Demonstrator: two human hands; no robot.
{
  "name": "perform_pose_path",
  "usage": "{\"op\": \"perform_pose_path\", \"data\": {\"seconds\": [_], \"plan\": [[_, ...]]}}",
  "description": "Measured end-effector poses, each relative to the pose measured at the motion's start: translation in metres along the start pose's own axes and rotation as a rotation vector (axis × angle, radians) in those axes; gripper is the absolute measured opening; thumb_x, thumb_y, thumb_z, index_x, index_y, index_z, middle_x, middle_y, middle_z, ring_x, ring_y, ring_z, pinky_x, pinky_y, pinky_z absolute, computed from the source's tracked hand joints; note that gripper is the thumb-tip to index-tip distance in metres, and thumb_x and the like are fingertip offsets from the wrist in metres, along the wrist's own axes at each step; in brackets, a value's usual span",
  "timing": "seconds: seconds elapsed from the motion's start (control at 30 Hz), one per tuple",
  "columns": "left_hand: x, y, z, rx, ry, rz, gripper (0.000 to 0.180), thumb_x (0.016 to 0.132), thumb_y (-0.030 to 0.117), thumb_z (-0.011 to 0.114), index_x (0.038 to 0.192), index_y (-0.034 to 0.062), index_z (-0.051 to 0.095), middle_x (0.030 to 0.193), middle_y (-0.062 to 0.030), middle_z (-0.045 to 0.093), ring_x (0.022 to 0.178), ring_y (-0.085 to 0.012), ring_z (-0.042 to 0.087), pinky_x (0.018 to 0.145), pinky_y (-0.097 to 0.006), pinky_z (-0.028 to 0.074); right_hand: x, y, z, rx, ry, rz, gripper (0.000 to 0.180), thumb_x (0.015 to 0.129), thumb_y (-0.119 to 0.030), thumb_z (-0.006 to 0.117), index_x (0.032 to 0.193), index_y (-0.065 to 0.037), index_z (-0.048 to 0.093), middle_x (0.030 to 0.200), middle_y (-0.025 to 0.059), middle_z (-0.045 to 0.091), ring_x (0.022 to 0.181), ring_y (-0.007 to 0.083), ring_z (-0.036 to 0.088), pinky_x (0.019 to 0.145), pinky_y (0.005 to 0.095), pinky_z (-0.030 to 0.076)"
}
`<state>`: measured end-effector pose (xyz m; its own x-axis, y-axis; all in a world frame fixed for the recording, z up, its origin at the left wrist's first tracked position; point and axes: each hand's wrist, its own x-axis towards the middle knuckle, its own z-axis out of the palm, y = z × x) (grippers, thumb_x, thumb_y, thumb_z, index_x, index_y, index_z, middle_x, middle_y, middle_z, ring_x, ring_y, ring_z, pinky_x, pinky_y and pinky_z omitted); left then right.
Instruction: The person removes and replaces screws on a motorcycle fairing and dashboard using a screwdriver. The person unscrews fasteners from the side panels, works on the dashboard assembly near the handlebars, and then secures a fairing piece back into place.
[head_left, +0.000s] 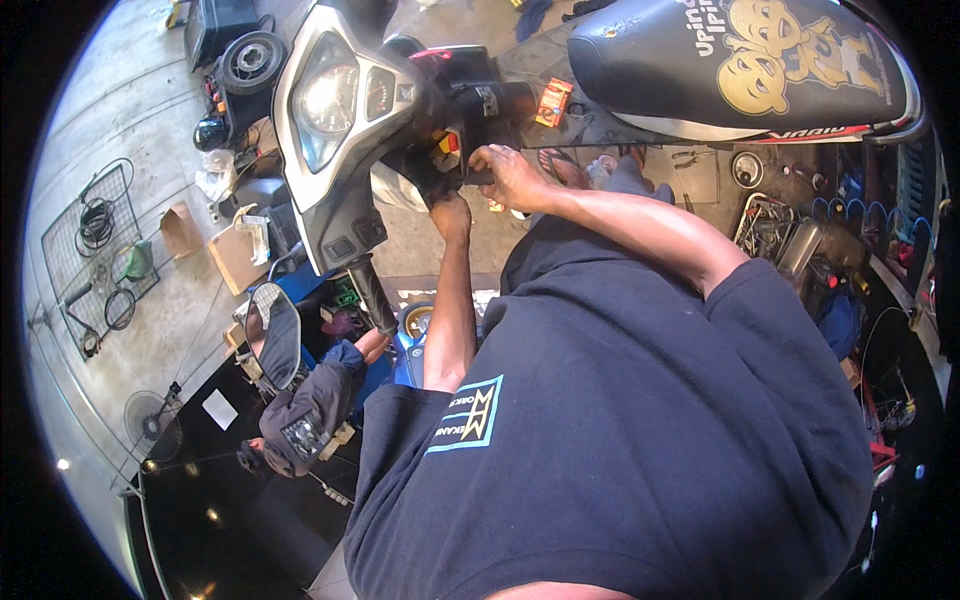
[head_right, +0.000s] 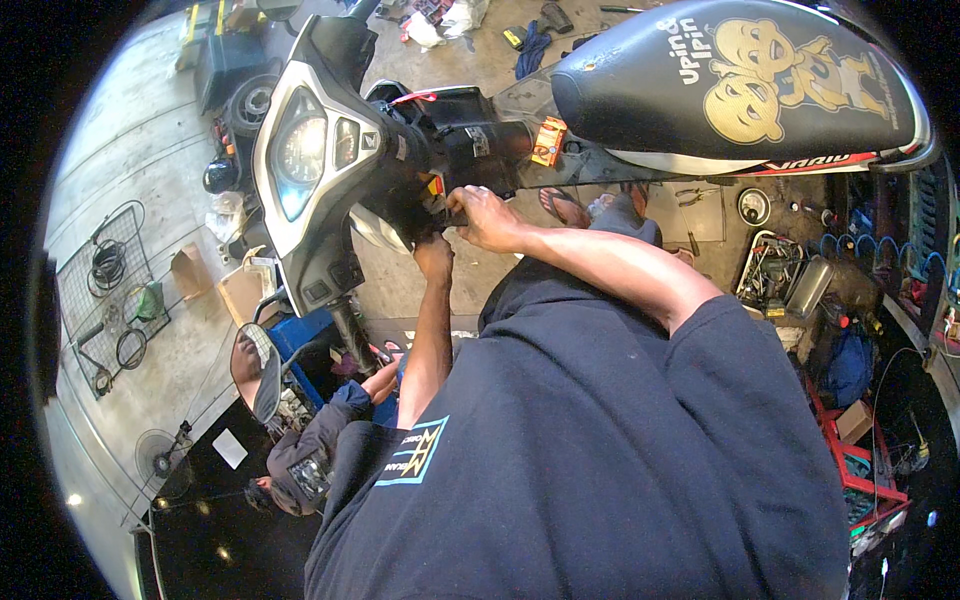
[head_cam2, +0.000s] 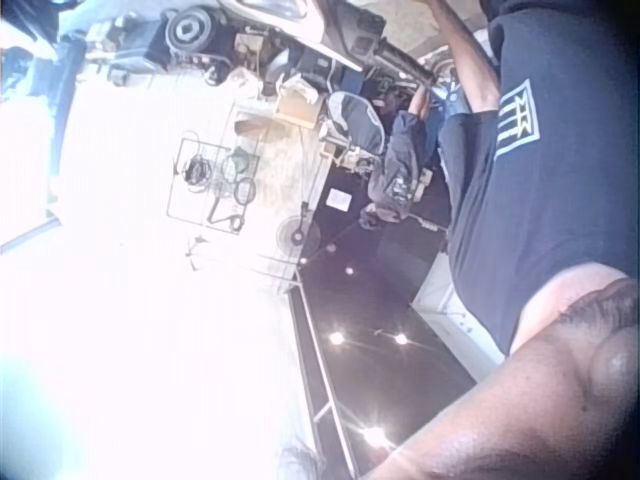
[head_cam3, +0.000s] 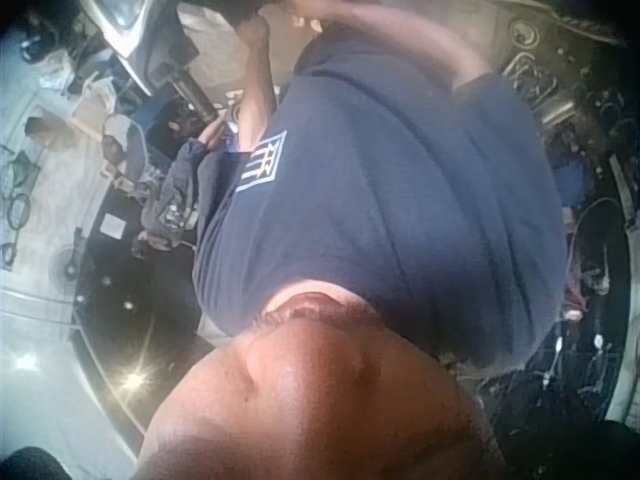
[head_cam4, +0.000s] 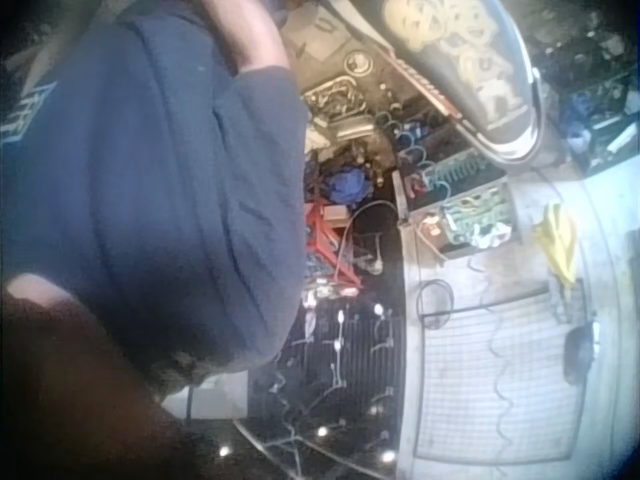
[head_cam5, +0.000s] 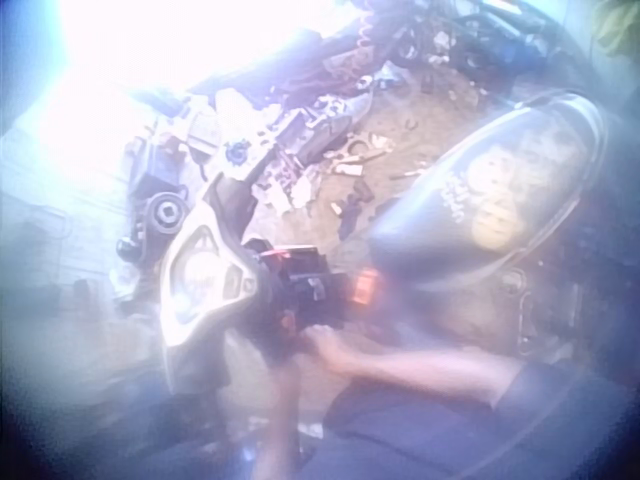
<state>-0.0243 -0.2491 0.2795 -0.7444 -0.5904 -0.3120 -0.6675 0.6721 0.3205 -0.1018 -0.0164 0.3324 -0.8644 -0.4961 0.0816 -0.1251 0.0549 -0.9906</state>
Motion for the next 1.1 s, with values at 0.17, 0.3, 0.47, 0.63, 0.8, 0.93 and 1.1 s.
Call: {"op": "perform_pose_path", "data": {"seconds": [0.17,0.3,0.47,0.63,0.8,0.93,1.1], "plan": [[0.0,0.008,0.002,-0.028,0.003,-0.034,0.034,0.093,0.016,0.051,0.119,0.0021,0.066,0.121,-0.0266,0.067,0.115,-0.043,0.063,0.101,-0.048,0.047,0.006,-0.018,0.002,-0.083,-0.028,0.255,0.044,0.089,-0.027,0.072,0.121,-0.004,0.052,0.108,0.0231,0.062,0.101,0.0432,0.063,0.089,0.0525,0.051],[0.004,0.002,0.0,0.06,-0.043,-0.061,0.035,0.092,0.016,0.052,0.122,0.0022,0.064,0.122,-0.0256,0.067,0.116,-0.043,0.062,0.101,-0.047,0.046,0.014,-0.041,-0.007,-0.198,-0.258,0.43,0.046,0.093,-0.031,0.066,0.126,-0.004,0.049,0.111,0.0279,0.061,0.099,0.0469,0.065,0.087,0.0563,0.053],[0.0,0.016,0.006,-0.236,0.099,0.051,0.037,0.093,0.016,0.051,0.124,-0.0002,0.064,0.123,-0.0232,0.068,0.119,-0.0386,0.061,0.104,-0.045,0.044,0.003,-0.035,0.0,-0.182,-0.076,0.102,0.044,0.085,-0.016,0.069,0.123,-0.002,0.052,0.112,0.0259,0.061,0.105,0.0449,0.063,0.091,0.0523,0.052],[-0.002,0.022,0.0,-0.245,0.027,0.004,0.035,0.092,0.014,0.052,0.12,-0.0008,0.066,0.123,-0.0222,0.068,0.118,-0.036,0.062,0.104,-0.044,0.045,0.003,-0.029,0.002,-0.16,-0.069,-0.006,0.046,0.078,-0.004,0.071,0.121,0.0,0.055,0.115,0.0237,0.061,0.111,0.0431,0.06,0.096,0.0482,0.051],[-0.004,0.009,0.0,-0.041,-0.031,0.068,0.033,0.09,0.012,0.052,0.116,-0.0009,0.069,0.123,-0.0217,0.069,0.117,-0.0348,0.063,0.103,-0.042,0.045,0.009,-0.051,-0.004,-0.232,-0.249,0.358,0.046,0.085,-0.016,0.068,0.125,-0.001,0.053,0.114,0.026,0.062,0.101,0.0453,0.066,0.086,0.0532,0.055],[-0.001,0.021,0.008,-0.117,-0.045,-0.032,0.034,0.089,0.014,0.052,0.115,-0.0008,0.069,0.12,-0.0233,0.069,0.114,-0.0369,0.064,0.101,-0.044,0.047,0.004,-0.039,-0.004,-0.3,-0.226,0.245,0.045,0.088,-0.021,0.065,0.126,-0.002,0.052,0.111,0.0267,0.062,0.095,0.0465,0.068,0.08,0.0557,0.056],[0.012,-0.004,0.0,-0.15,0.059,0.029,0.035,0.089,0.017,0.051,0.113,-0.0012,0.069,0.111,-0.0243,0.071,0.104,-0.0377,0.069,0.095,-0.044,0.05,0.001,-0.041,-0.001,-0.319,-0.139,-0.04,0.045,0.082,-0.005,0.063,0.126,-0.003,0.053,0.115,0.0215,0.061,0.108,0.0406,0.062,0.091,0.0499,0.053]]}}
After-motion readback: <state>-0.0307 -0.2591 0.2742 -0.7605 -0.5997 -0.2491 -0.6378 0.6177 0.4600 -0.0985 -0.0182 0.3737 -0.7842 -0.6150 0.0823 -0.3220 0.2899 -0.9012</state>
